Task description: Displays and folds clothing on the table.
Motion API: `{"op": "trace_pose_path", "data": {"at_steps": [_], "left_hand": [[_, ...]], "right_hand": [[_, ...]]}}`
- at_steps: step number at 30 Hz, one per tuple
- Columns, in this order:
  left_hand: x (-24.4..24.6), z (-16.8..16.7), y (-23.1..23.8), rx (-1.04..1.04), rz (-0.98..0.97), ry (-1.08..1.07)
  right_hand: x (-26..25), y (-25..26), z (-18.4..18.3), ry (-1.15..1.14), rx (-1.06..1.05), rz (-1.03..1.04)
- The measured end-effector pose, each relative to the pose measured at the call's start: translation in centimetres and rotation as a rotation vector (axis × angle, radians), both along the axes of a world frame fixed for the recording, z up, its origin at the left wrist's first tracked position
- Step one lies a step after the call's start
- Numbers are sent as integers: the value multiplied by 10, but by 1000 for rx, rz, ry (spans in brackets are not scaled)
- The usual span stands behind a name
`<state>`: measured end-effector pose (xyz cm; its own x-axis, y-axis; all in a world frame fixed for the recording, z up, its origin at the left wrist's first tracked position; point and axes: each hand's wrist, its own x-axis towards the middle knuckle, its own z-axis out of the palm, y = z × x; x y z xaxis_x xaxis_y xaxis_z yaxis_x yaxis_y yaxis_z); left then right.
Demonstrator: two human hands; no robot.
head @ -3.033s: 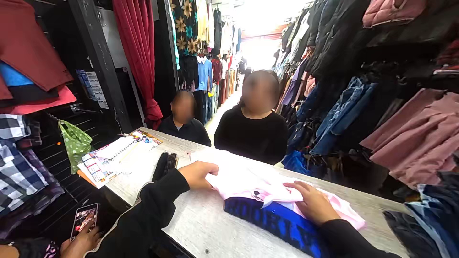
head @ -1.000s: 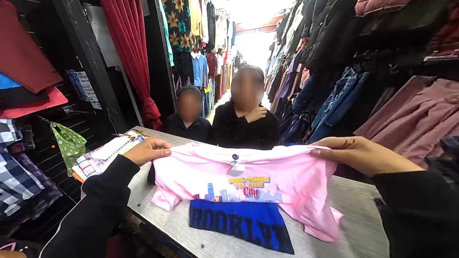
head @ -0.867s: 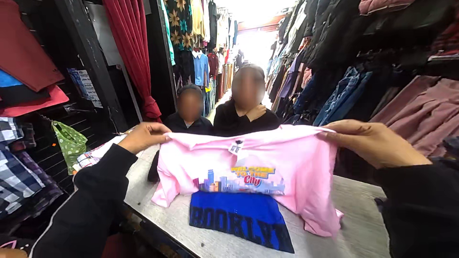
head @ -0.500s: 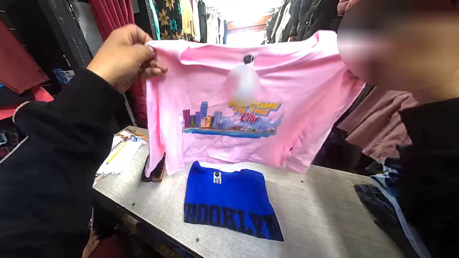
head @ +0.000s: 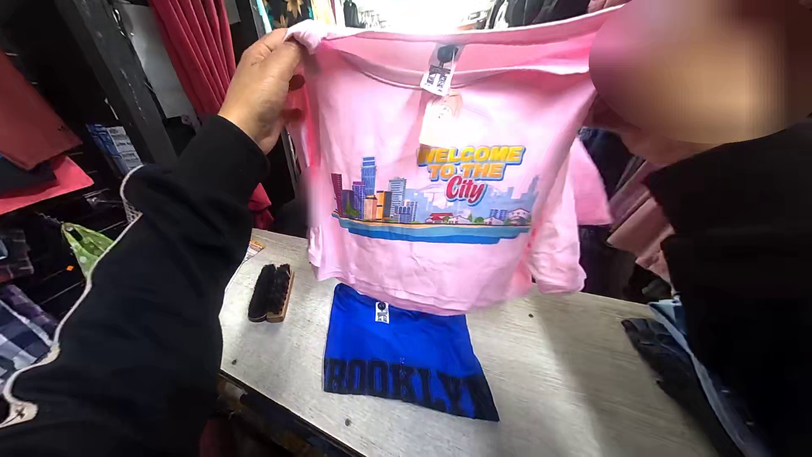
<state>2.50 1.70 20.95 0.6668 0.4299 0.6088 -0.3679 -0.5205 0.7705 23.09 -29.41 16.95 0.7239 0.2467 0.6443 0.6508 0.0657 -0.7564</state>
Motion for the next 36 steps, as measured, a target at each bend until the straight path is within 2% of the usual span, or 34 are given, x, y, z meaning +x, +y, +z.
{"op": "trace_pose_path", "data": {"at_steps": [2, 6, 10, 13, 16, 19, 21, 23, 24, 25, 27, 30, 31, 32, 33, 36], "left_hand": [[10, -8, 0, -138, -65, -2], [32, -23, 7, -356, -233, -88], [50, -34, 11, -470, -441, -255], [46, -43, 7, -477, -553, -284], [21, -62, 1, -277, -730, -231], [-25, -102, -13, -40, -958, -29], [-58, -145, -23, -6, -1175, 182], [-70, -196, -27, -13, -1383, 350], [-68, -217, -28, -50, -1439, 368], [-63, -235, -26, -131, -1450, 358], [-51, -259, -19, -370, -1295, 287], [-29, -273, -15, -792, -768, 186], [-24, -274, -17, -905, -591, 240], [-23, -277, -20, -959, -464, 347], [-25, -282, -21, -973, -412, 457], [-45, -297, -16, -884, -442, 644]], "right_hand": [[4, 10, -13, 133, 124, 129], [5, 34, -31, 332, 363, 262], [0, 50, -36, 491, 551, 453], [-19, 48, -45, 470, 566, 619], [-48, 30, -72, 322, 468, 802], [-77, -3, -128, 188, 268, 927], [-93, -23, -171, 202, 73, 1057], [-91, -34, -203, 248, -209, 1367], [-88, -33, -213, 287, -272, 1465], [-87, -31, -221, 349, -267, 1476], [-85, -26, -237, 551, -107, 1264], [-83, -5, -258, 987, 233, 732], [-86, 2, -259, 1088, 214, 518], [-87, 4, -262, 1140, 144, 387], [-88, 0, -266, 1146, 70, 337], [-97, -20, -267, 1033, -136, 293]]}}
